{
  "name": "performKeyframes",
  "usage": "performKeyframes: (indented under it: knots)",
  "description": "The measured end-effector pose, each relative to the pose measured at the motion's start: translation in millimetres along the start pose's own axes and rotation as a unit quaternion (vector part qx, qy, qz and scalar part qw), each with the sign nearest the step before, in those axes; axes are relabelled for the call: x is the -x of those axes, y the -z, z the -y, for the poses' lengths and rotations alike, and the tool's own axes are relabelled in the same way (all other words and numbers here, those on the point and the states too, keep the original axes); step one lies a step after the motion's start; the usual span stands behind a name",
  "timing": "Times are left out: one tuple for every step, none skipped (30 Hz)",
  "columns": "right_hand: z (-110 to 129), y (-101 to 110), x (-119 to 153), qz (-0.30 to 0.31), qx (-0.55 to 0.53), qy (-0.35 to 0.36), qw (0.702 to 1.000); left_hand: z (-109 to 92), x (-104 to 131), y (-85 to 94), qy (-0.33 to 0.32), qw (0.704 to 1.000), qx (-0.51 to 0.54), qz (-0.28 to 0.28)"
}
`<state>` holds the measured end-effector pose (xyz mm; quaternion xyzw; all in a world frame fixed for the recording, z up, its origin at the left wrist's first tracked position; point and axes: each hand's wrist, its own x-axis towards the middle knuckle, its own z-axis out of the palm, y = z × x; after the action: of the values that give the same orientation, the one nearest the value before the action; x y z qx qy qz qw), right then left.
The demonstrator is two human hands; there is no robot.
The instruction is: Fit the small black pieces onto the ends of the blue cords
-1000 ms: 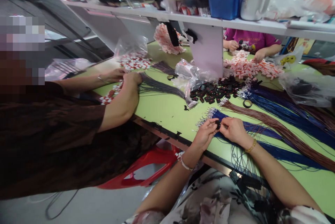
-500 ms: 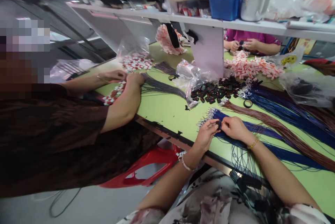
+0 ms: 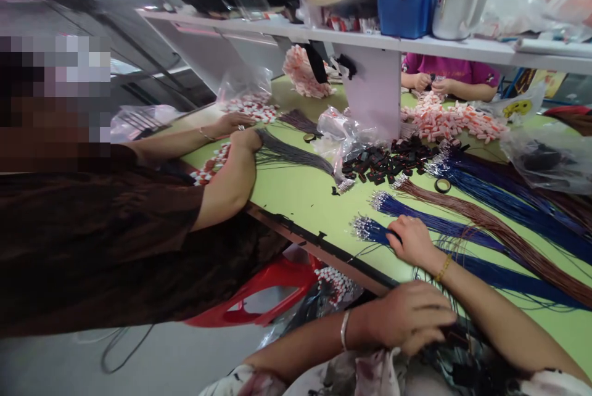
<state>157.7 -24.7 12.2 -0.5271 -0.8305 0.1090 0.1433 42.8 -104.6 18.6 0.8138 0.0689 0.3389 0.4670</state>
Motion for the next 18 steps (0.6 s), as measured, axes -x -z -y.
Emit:
performKeyframes:
  knots:
    - [-0.1, 0.2, 2.2, 0.015, 0.006, 0.022, 1.0, 3.2, -1.9, 14.6, 0.033, 0.998, 0.009, -0.054]
    - [-0.5, 1.1, 3.9, 0.026, 0.007, 0.035, 0.999, 8.4, -4.4, 32.4, 0.077, 0.99, 0.014, -0.12]
    - [-1.2, 2.3, 5.0, 0.03, 0.004, 0.039, 0.999, 16.0, -7.3, 52.7, 0.117, 0.973, 0.017, -0.197]
    - [-1.9, 3.5, 5.6, 0.028, -0.003, 0.037, 0.999, 25.8, -10.4, 74.6, 0.158, 0.95, 0.014, -0.27]
    - [-2.5, 4.5, 5.8, 0.022, -0.016, 0.033, 0.999, 37.6, -13.6, 97.2, 0.189, 0.925, -0.009, -0.33]
    - [-2.9, 5.2, 5.7, 0.015, -0.031, 0.029, 0.999, 50.7, -16.6, 119.4, 0.21, 0.905, -0.057, -0.366]
    - [-3.2, 5.5, 5.4, 0.008, -0.047, 0.023, 0.999, 64.3, -19.3, 140.2, 0.222, 0.888, -0.124, -0.384]
    - [-3.5, 5.6, 4.9, 0.005, -0.061, 0.017, 0.998, 77.7, -21.7, 158.8, 0.231, 0.875, -0.191, -0.38]
    - [-3.7, 5.4, 4.3, 0.003, -0.072, 0.013, 0.997, 90.2, -23.6, 174.4, 0.243, 0.864, -0.248, -0.364]
    - [-4.0, 5.1, 3.7, 0.004, -0.08, 0.009, 0.997, 101.0, -25.0, 186.9, 0.261, 0.856, -0.291, -0.339]
    - [-4.2, 4.8, 3.0, 0.006, -0.086, 0.006, 0.996, 110.0, -26.2, 196.3, 0.285, 0.848, -0.327, -0.303]
    - [-4.4, 4.4, 2.2, 0.009, -0.093, 0.003, 0.996, 116.8, -26.9, 202.8, 0.307, 0.84, -0.36, -0.266]
    - [-4.6, 4.1, 1.5, 0.012, -0.099, 0.0, 0.995, 121.5, -27.3, 207.0, 0.327, 0.83, -0.388, -0.232]
    - [-4.6, 3.7, 0.9, 0.013, -0.104, -0.003, 0.994, 124.3, -27.3, 209.4, 0.341, 0.82, -0.411, -0.205]
    - [-4.5, 3.4, 0.4, 0.013, -0.107, -0.006, 0.994, 125.5, -27.0, 210.5, 0.35, 0.811, -0.428, -0.189]
    - [-4.3, 3.1, 0.1, 0.012, -0.106, -0.01, 0.994, 125.5, -26.3, 210.9, 0.351, 0.806, -0.44, -0.182]
    - [-4.0, 2.8, 0.1, 0.009, -0.103, -0.012, 0.995, 124.6, -25.2, 210.9, 0.345, 0.806, -0.445, -0.184]
    - [-3.5, 2.7, 0.3, 0.006, -0.098, -0.012, 0.995, 123.0, -23.8, 210.7, 0.332, 0.811, -0.442, -0.19]
